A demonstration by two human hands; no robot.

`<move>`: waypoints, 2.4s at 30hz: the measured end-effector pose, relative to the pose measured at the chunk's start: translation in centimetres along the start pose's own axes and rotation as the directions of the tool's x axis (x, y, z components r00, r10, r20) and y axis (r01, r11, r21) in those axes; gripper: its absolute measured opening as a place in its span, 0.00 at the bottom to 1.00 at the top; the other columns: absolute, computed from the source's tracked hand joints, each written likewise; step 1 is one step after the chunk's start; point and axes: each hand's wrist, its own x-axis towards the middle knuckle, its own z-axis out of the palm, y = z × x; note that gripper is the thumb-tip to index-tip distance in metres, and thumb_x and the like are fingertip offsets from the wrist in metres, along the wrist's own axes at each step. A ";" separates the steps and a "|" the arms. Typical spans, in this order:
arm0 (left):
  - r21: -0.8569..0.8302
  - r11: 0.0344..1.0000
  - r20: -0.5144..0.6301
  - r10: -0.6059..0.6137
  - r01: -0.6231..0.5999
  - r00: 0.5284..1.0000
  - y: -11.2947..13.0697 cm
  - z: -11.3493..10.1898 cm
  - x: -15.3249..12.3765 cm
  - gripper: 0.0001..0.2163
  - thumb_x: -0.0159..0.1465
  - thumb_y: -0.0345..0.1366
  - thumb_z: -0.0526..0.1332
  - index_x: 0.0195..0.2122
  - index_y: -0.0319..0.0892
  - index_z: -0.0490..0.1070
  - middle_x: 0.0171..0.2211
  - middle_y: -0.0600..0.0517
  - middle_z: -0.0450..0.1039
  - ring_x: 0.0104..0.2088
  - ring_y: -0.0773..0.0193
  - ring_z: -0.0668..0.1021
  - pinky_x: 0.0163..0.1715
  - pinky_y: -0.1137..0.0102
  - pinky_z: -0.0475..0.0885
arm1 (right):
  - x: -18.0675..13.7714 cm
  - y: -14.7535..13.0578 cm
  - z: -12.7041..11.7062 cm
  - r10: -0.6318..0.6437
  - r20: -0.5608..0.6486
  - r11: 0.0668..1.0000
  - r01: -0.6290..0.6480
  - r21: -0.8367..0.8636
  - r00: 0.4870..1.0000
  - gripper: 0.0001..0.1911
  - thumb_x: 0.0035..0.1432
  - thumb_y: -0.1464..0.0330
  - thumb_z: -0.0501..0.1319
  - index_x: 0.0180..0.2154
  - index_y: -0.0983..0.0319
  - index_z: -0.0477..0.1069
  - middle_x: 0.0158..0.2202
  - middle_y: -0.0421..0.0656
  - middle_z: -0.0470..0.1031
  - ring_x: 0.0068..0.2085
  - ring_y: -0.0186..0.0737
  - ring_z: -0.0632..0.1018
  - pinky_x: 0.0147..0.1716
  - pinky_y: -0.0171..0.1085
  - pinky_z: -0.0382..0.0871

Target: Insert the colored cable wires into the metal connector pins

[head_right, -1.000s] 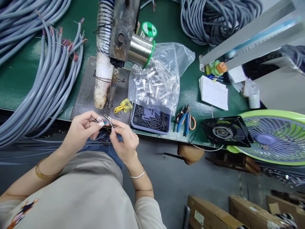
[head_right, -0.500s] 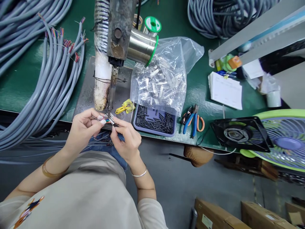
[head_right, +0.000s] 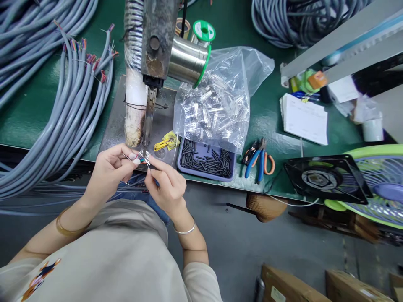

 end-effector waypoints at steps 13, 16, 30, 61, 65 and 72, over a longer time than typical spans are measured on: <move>0.054 0.998 -0.007 0.029 -0.028 1.000 0.3 0.0 -0.2 0.07 0.56 0.30 0.68 0.27 0.39 0.69 0.28 0.55 0.72 0.17 0.78 0.66 0.14 0.79 0.61 | 0.3 -0.4 -0.2 -0.045 0.030 0.997 0.047 -0.058 0.999 0.09 0.60 0.78 0.67 0.37 0.58 0.72 0.45 0.48 0.85 0.43 0.38 0.87 0.41 0.33 0.84; 0.063 0.998 -0.006 -0.015 0.015 1.000 0.0 -0.2 -0.2 0.08 0.55 0.32 0.68 0.27 0.39 0.68 0.25 0.56 0.71 0.16 0.78 0.65 0.13 0.79 0.60 | 0.1 -0.2 -0.3 -0.087 0.049 0.995 0.089 -0.053 0.995 0.09 0.60 0.79 0.66 0.37 0.60 0.71 0.45 0.49 0.85 0.43 0.38 0.86 0.42 0.33 0.83; 0.000 0.995 0.026 -0.103 0.103 0.994 0.3 -0.5 -0.6 0.08 0.55 0.33 0.69 0.28 0.40 0.69 0.13 0.61 0.65 0.13 0.75 0.65 0.14 0.81 0.60 | 0.2 -0.4 -0.4 0.222 0.038 0.953 -0.225 0.203 0.974 0.10 0.61 0.79 0.67 0.37 0.58 0.75 0.39 0.41 0.85 0.41 0.37 0.85 0.41 0.37 0.83; 0.182 0.983 0.001 -0.023 0.023 1.000 1.2 -0.1 -0.2 0.06 0.53 0.30 0.67 0.27 0.39 0.70 0.22 0.57 0.68 0.17 0.76 0.65 0.16 0.78 0.59 | 1.1 -0.4 -1.1 0.051 0.042 0.999 -0.051 0.009 0.998 0.10 0.60 0.77 0.69 0.39 0.57 0.75 0.44 0.43 0.85 0.41 0.37 0.86 0.42 0.34 0.83; 0.216 0.975 0.016 -0.060 0.055 0.998 0.9 -0.3 -0.1 0.05 0.52 0.29 0.67 0.27 0.39 0.71 0.22 0.56 0.69 0.17 0.76 0.64 0.15 0.79 0.58 | 0.9 -0.2 -1.3 -0.049 0.076 0.997 0.054 -0.062 0.996 0.10 0.60 0.77 0.69 0.39 0.58 0.74 0.44 0.45 0.86 0.40 0.37 0.87 0.41 0.33 0.84; 0.147 0.979 0.047 -0.147 0.138 0.988 0.8 -0.6 -0.2 0.07 0.51 0.31 0.70 0.26 0.39 0.72 0.17 0.57 0.67 0.15 0.75 0.65 0.15 0.79 0.59 | 0.5 0.0 -1.3 -0.084 0.056 0.995 0.087 -0.049 0.995 0.11 0.59 0.79 0.68 0.41 0.59 0.75 0.42 0.46 0.86 0.40 0.38 0.87 0.41 0.34 0.84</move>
